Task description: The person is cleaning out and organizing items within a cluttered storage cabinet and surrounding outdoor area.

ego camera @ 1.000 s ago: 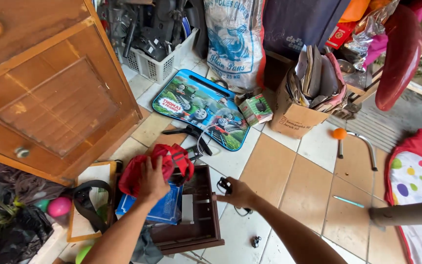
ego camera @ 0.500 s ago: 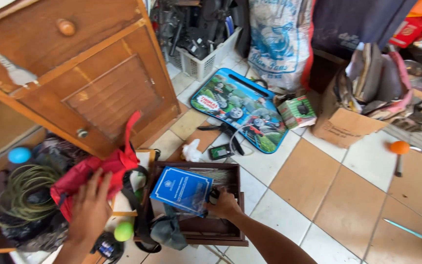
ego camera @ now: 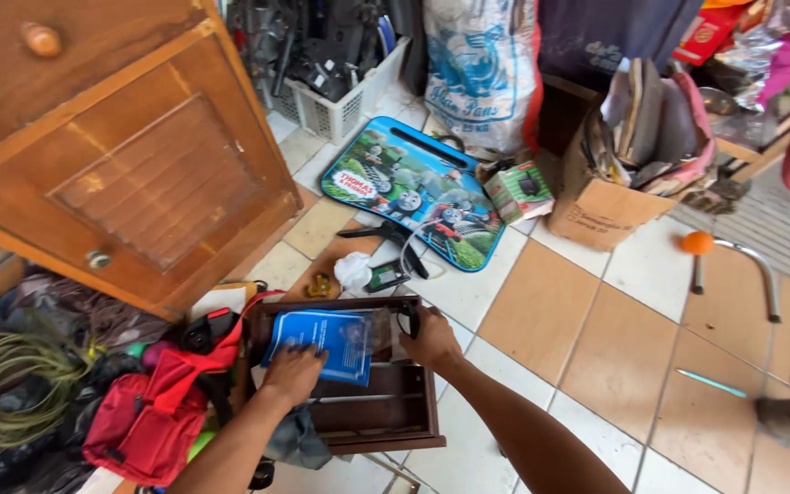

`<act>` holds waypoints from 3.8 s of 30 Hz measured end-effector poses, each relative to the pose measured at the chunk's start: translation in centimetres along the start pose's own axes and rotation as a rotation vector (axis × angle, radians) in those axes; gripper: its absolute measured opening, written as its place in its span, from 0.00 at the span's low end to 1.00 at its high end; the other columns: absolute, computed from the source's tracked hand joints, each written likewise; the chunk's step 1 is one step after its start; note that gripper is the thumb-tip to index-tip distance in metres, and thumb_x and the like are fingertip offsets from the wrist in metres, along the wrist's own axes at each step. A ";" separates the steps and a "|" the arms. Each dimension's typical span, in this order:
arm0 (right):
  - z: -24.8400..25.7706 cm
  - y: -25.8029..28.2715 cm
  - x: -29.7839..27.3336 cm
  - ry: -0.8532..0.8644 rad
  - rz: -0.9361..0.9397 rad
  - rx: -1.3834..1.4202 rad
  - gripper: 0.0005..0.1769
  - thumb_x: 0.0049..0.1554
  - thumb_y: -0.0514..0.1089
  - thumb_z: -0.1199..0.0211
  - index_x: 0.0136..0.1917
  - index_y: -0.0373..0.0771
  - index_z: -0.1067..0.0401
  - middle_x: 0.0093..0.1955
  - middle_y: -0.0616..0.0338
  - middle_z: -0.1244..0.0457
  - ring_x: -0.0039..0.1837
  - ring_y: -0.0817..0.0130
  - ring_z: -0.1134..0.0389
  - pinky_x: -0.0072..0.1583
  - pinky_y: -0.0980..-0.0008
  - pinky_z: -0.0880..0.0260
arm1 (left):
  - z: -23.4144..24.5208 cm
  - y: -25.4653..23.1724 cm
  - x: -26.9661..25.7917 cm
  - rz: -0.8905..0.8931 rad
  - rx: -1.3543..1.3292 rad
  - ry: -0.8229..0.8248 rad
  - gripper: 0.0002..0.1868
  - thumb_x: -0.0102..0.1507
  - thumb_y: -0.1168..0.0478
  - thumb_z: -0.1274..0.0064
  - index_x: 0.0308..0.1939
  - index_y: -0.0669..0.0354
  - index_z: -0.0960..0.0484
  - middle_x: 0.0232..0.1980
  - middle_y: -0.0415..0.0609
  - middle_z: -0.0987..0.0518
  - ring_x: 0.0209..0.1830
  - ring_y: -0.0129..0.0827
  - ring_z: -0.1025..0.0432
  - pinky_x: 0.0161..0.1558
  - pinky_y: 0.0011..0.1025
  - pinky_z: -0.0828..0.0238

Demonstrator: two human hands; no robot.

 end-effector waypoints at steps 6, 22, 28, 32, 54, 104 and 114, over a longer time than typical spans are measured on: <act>2.5 3.3 -1.4 -0.107 0.445 0.127 0.26 0.43 0.39 0.29 0.55 0.29 0.28 0.51 0.41 0.31 0.53 0.46 0.28 0.54 0.56 0.26 | 9.7 2.1 -0.6 0.043 -0.180 -0.036 0.23 0.62 0.67 0.52 0.62 0.57 0.26 0.58 0.53 0.20 0.59 0.47 0.25 0.60 0.44 0.30; 1.2 7.9 -1.9 0.506 0.230 0.657 0.62 0.50 0.52 0.22 0.82 0.39 0.60 0.73 0.44 0.42 0.68 0.59 0.40 0.63 0.63 0.34 | 13.7 3.5 1.7 0.034 -2.332 -0.248 0.22 0.66 0.67 0.55 0.64 0.55 0.27 0.62 0.46 0.22 0.61 0.38 0.29 0.60 0.44 0.34; 5.3 9.2 -2.7 0.563 0.406 0.905 0.42 0.59 0.50 0.30 0.76 0.27 0.45 0.66 0.36 0.36 0.61 0.53 0.32 0.58 0.62 0.27 | 12.1 0.5 3.7 0.127 -2.332 -0.225 0.22 0.67 0.63 0.55 0.66 0.55 0.29 0.63 0.47 0.23 0.61 0.38 0.28 0.62 0.44 0.32; 12.0 4.0 0.8 0.113 0.302 0.937 0.18 0.65 0.49 0.45 0.57 0.31 0.33 0.37 0.44 0.30 0.32 0.62 0.28 0.36 0.65 0.24 | 10.9 -2.2 4.1 0.209 -1.943 -0.045 0.27 0.67 0.55 0.52 0.71 0.51 0.32 0.59 0.49 0.24 0.56 0.37 0.28 0.58 0.41 0.27; 16.8 -7.3 14.9 -0.664 0.545 -0.130 0.14 0.48 0.35 0.34 0.49 0.32 0.23 0.44 0.32 0.33 0.44 0.35 0.32 0.45 0.41 0.34 | -0.7 6.1 -0.8 0.591 -0.842 -0.365 0.30 0.60 0.53 0.38 0.64 0.59 0.27 0.61 0.57 0.23 0.62 0.47 0.26 0.63 0.40 0.29; -3.8 -1.8 17.8 0.031 0.138 -0.037 0.33 0.53 0.63 0.32 0.59 0.34 0.26 0.51 0.36 0.29 0.55 0.42 0.27 0.58 0.54 0.27 | -0.2 1.7 -0.5 0.342 -0.893 -0.187 0.13 0.64 0.57 0.43 0.50 0.57 0.21 0.53 0.51 0.22 0.58 0.47 0.27 0.59 0.43 0.31; 1.4 -6.5 15.7 -0.184 0.107 -0.002 0.37 0.53 0.65 0.32 0.50 0.25 0.28 0.44 0.32 0.31 0.51 0.36 0.29 0.53 0.49 0.27 | 1.8 2.0 3.1 0.220 -0.848 -0.309 0.12 0.66 0.58 0.45 0.50 0.59 0.21 0.50 0.51 0.20 0.54 0.43 0.24 0.58 0.40 0.28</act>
Point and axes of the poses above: each hand's wrist, its own x-axis towards the middle knuckle, its own z-axis out of the back of the hand, y = z × x, the point moved 9 cm from there along x, towards the middle knuckle
